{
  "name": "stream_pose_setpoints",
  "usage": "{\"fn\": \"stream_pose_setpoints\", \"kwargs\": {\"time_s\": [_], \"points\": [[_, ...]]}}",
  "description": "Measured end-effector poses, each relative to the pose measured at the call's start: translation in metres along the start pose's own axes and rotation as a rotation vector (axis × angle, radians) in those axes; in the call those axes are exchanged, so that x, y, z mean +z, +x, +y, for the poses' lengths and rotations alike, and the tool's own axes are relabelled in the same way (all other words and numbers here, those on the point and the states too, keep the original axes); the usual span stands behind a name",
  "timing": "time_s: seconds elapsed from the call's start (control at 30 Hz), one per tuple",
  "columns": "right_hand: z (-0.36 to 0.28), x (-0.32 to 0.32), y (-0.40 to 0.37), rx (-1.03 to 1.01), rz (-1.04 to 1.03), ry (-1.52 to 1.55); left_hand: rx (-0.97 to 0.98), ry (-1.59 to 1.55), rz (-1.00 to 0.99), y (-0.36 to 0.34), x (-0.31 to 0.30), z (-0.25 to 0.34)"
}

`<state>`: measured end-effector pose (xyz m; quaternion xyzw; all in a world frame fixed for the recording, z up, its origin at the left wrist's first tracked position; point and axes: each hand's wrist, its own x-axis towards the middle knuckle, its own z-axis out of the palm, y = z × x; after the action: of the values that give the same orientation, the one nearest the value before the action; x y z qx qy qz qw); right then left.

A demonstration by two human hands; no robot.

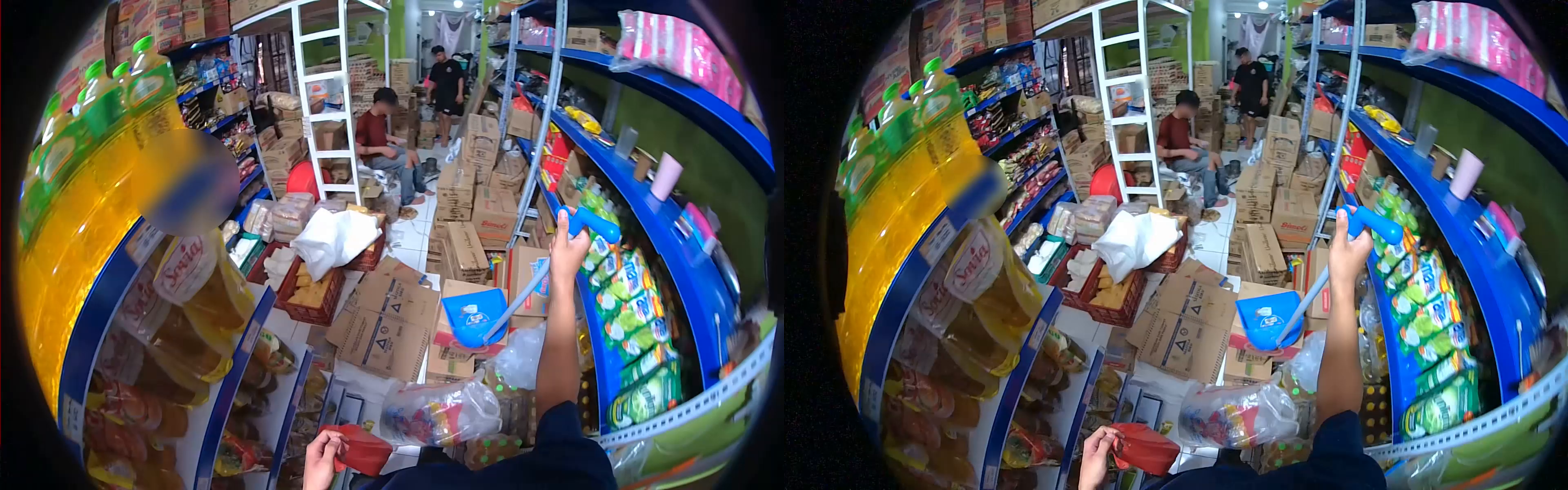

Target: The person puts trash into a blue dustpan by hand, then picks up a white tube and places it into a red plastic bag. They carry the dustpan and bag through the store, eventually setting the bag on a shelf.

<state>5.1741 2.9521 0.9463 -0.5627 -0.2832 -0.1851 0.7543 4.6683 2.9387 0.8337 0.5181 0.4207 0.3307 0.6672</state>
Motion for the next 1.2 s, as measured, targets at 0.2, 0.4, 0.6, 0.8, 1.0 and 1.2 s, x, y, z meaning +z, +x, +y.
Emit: {"fn": "stream_pose_setpoints", "kwargs": {"time_s": [0.2,0.4,0.6,0.8,1.0,1.2], "points": [[0.099,0.035,0.066,-0.095,0.039,-0.232,0.099,0.018,-0.022,0.045,0.022,-0.011],[0.166,0.029,0.089,0.074,-0.15,-0.426,0.037,0.018,-0.141,0.092,0.036,-0.012],[0.167,0.025,0.054,0.007,-0.262,-0.598,0.018,-0.015,-0.198,0.116,0.041,-0.002],[0.182,0.007,0.035,-0.057,-0.407,-0.568,0.072,-0.038,-0.211,0.135,0.049,-0.004],[0.153,-0.005,0.006,0.063,-0.374,-0.474,0.14,0.08,-0.243,0.148,0.046,0.0],[0.13,-0.008,-0.003,0.197,-0.331,-0.609,0.151,0.102,-0.302,0.148,0.042,-0.001]]}}
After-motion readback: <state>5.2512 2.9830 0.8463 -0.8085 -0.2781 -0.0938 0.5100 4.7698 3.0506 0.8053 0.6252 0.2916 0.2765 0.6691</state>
